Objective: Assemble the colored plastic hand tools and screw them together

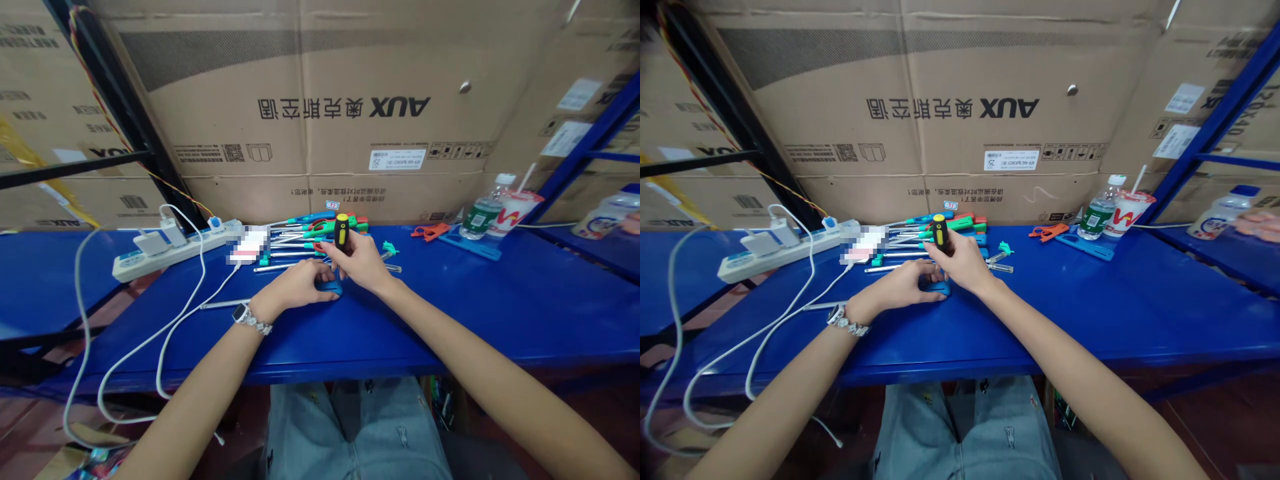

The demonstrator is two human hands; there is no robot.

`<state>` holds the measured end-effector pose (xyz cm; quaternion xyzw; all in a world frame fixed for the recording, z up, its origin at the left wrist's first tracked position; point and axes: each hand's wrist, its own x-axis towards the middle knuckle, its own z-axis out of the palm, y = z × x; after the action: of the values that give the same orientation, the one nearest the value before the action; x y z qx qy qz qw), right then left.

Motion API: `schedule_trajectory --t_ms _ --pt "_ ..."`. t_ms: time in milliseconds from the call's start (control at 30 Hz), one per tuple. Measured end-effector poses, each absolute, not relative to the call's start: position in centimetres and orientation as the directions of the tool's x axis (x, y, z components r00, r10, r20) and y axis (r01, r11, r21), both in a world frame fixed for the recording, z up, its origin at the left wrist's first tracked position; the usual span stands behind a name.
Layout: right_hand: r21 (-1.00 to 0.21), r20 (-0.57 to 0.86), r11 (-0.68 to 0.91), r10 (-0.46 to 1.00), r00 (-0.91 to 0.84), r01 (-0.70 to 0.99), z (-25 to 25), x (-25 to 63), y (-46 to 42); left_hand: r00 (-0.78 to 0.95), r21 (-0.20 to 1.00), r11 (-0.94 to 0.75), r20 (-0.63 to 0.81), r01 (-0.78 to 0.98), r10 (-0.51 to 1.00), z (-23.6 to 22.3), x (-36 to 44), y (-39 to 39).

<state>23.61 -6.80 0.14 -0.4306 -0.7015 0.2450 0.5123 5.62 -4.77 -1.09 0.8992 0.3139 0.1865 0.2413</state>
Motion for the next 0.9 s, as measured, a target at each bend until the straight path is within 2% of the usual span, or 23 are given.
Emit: schedule_trajectory --t_ms 67,133,233,300,367,567,800,900 --pt "-0.806 0.482 0.492 0.868 -0.117 0.329 0.1 23.6 -6.7 0.720 0.570 -0.690 0.229 0.447 0.655 -0.7 5.1 -4.6" --pt "-0.819 0.467 0.483 0.875 -0.130 0.308 0.1 23.6 -6.7 0.652 0.606 -0.698 0.359 0.381 0.668 0.1 4.7 -4.4" --pt "-0.824 0.463 0.486 0.874 -0.147 0.292 0.1 23.5 -6.8 0.401 0.676 -0.703 0.594 0.222 0.697 2.0 5.2 -4.4" --pt "-0.827 0.459 0.481 0.876 -0.144 0.290 0.2 23.5 -6.8 0.254 0.676 -0.723 0.681 0.141 0.687 3.3 6.6 -4.6" --pt "-0.823 0.461 0.475 0.879 -0.124 0.311 0.2 23.5 -6.7 0.210 0.681 -0.726 0.699 0.098 0.684 4.3 8.4 -4.8" --pt "-0.785 0.476 0.485 0.871 -0.126 0.385 0.4 23.8 -6.9 0.245 0.675 -0.737 0.712 0.021 0.658 4.3 11.8 -4.9" --pt "-0.766 0.521 0.513 0.848 -0.094 0.387 0.0 23.4 -6.7 0.056 0.699 -0.712 0.715 -0.065 0.697 3.2 11.6 -5.0" --pt "-0.780 0.514 0.506 0.854 -0.086 0.368 -0.2 23.7 -6.7 0.074 0.700 -0.710 0.714 -0.077 0.696 3.1 11.4 -4.9"
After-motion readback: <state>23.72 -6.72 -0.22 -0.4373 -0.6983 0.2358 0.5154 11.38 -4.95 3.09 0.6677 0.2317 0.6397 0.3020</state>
